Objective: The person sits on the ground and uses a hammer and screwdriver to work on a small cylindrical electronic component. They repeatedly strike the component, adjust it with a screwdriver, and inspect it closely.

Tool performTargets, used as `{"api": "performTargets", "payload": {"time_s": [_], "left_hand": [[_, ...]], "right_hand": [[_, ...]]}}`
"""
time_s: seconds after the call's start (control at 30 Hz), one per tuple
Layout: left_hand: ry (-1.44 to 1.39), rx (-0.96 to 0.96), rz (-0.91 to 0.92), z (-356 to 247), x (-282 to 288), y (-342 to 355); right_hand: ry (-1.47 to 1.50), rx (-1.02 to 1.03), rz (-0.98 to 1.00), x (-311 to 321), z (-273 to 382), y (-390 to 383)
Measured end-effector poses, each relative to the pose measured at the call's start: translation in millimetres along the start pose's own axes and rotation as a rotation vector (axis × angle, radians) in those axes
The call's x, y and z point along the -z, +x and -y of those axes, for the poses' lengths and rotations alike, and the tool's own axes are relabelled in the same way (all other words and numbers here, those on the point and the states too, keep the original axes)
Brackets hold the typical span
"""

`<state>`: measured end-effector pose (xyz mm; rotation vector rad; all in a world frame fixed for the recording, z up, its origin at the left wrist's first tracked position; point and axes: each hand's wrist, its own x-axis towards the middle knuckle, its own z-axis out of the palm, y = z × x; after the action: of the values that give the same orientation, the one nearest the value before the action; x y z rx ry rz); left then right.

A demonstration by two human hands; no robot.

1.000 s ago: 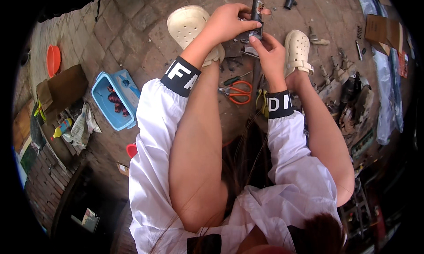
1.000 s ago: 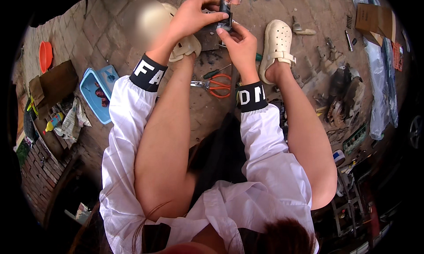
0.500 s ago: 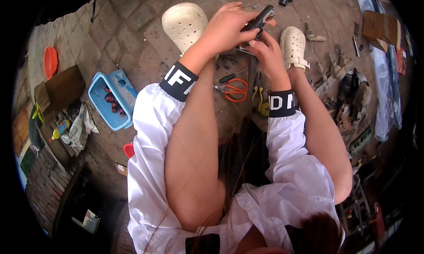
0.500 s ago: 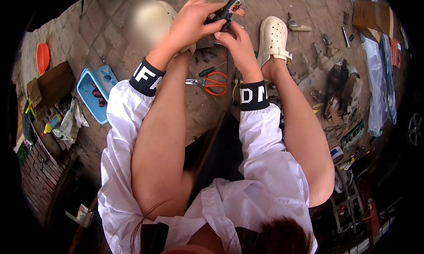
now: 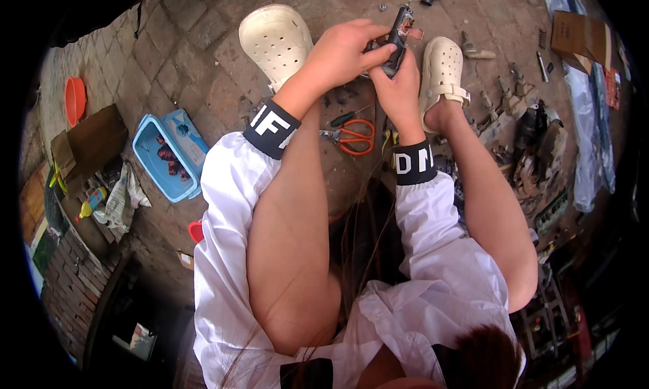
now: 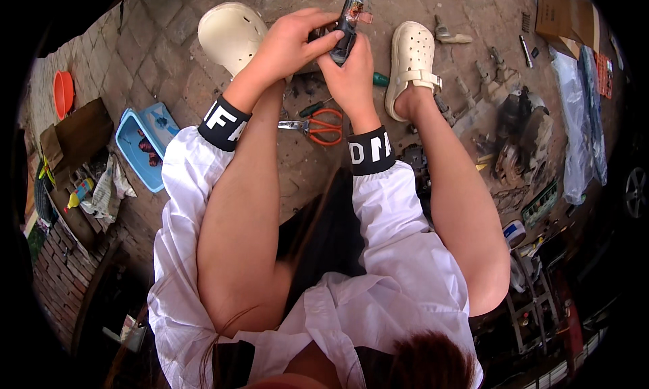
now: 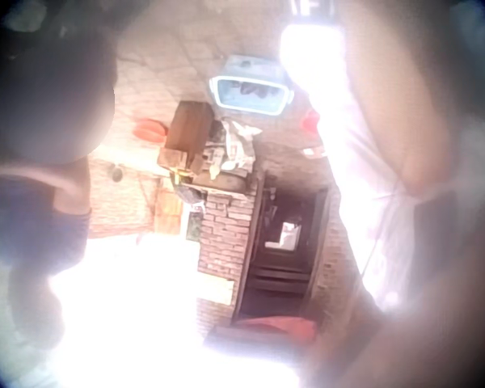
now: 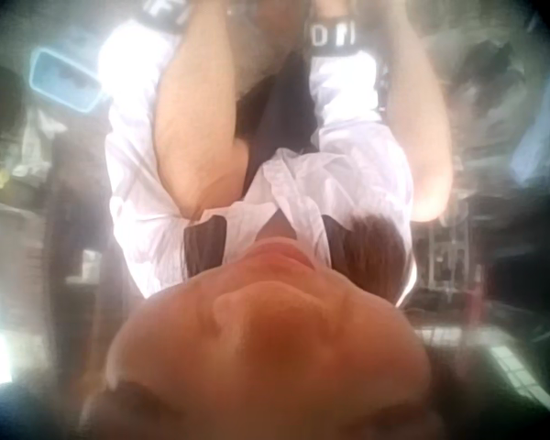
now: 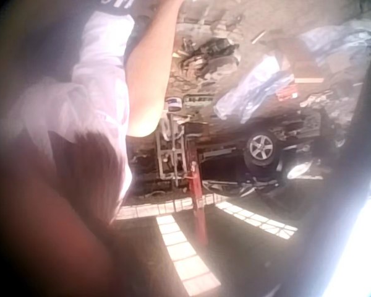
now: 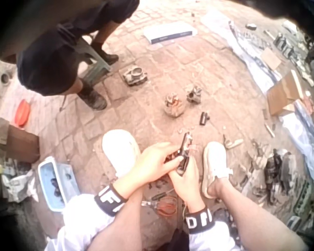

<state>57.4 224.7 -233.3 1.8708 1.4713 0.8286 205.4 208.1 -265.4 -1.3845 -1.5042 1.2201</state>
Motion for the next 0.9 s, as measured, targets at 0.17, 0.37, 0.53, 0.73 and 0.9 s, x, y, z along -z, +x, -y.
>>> {"api": "performTargets", "payload": {"time_s": [0.17, 0.37, 0.53, 0.73, 0.9], "left_hand": [[-0.078, -0.071, 0.018, 5, 0, -2], [-0.08, -0.054, 0.055, 9, 4, -5], [0.046, -0.103, 0.069, 13, 2, -2], [0.13, -0.057, -0.153, 22, 1, -10], [0.124, -0.06, -0.339, 15, 15, -11]], "right_hand": [[-0.056, 0.027, 0.052, 1, -3, -2], [0.035, -0.025, 0.151, 1, -8, -2], [0.369, -0.194, 0.162, -4, -11, -3], [0.429, -0.363, 0.126, -16, -22, 3], [0.087, -0.239, 0.029, -36, -45, 7]]}}
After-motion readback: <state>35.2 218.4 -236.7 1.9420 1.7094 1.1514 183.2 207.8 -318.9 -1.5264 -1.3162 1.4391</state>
